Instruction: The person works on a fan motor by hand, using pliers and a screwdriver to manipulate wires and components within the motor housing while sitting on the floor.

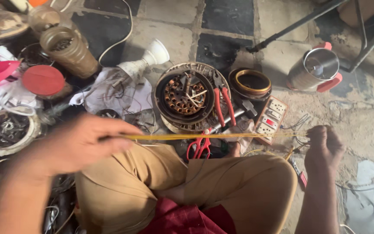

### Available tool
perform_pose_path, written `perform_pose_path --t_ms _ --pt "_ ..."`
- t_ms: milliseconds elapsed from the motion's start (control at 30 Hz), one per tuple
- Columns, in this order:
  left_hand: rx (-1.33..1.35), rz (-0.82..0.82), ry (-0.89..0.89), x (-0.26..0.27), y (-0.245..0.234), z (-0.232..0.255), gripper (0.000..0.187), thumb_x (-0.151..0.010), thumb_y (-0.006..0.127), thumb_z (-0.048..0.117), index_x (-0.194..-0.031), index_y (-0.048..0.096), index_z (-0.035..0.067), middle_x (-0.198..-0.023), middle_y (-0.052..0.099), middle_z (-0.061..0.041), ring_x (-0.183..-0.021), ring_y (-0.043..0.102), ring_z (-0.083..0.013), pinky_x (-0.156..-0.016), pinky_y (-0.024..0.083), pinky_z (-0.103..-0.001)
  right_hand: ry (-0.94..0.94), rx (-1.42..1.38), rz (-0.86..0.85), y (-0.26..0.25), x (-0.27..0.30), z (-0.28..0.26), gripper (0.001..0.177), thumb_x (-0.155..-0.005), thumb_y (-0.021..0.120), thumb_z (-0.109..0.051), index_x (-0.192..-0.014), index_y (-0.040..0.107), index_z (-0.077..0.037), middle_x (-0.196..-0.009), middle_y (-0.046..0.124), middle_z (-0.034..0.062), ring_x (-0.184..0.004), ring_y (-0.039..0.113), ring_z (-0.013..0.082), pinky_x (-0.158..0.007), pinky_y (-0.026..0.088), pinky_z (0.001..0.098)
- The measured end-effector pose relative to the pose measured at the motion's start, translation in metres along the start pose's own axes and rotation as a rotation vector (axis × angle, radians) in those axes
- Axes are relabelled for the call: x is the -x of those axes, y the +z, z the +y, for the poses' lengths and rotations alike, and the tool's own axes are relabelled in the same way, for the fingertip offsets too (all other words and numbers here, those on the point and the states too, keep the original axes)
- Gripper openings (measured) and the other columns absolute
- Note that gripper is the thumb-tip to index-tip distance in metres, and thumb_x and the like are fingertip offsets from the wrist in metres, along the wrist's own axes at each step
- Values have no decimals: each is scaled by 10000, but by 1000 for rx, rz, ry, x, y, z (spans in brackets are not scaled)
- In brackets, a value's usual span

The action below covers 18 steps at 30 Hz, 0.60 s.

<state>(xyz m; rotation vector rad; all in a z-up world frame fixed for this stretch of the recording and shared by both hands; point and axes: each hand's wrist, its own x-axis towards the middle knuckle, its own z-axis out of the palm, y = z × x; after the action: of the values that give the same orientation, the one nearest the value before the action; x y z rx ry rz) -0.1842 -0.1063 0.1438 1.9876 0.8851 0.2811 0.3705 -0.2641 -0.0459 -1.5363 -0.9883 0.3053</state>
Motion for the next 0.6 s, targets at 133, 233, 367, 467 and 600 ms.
perform_pose_path --t_ms 133,233,367,467,600 --pt "-179 238 -429 31 -52 1 311 -853 814 305 -1109 829 128 -877 781 -60 -738 718 -126 -656 560 -342 -112 -309 118 1 -22 -7 297 -1224 591 -278 -1041 630 -46 -911 631 12 -830 566 101 -832 470 280" --pt "-387 525 -190 47 -80 6 279 -925 798 288 -1136 847 112 -848 734 -62 -620 645 -179 -569 475 -378 -161 -358 138 -2 -37 -15 384 -1258 592 -239 -936 597 -30 -875 577 11 -767 475 83 -747 390 246" --pt "-1172 723 273 56 -67 20 202 -912 744 246 -1059 774 110 -825 633 -40 -757 582 -192 -688 479 -360 401 624 -417 27 -35 -53 239 -1001 618 -196 -1150 782 -104 -862 730 162 -757 655 275 -718 522 427" --pt "-1386 593 734 42 -17 20 159 -929 724 266 -1031 752 148 -862 632 3 -889 559 -176 -723 472 -403 -187 522 -643 87 -5 -109 379 -824 759 -204 -1182 735 -81 -1165 739 128 -1057 690 238 -889 533 346" --pt "-1314 372 1048 19 66 15 303 -774 666 183 -1063 686 275 -1133 638 24 -1116 608 -191 -1030 432 -397 139 93 -1084 147 53 -201 517 -871 694 -209 -1377 649 -117 -1237 761 118 -1121 736 215 -953 565 352"
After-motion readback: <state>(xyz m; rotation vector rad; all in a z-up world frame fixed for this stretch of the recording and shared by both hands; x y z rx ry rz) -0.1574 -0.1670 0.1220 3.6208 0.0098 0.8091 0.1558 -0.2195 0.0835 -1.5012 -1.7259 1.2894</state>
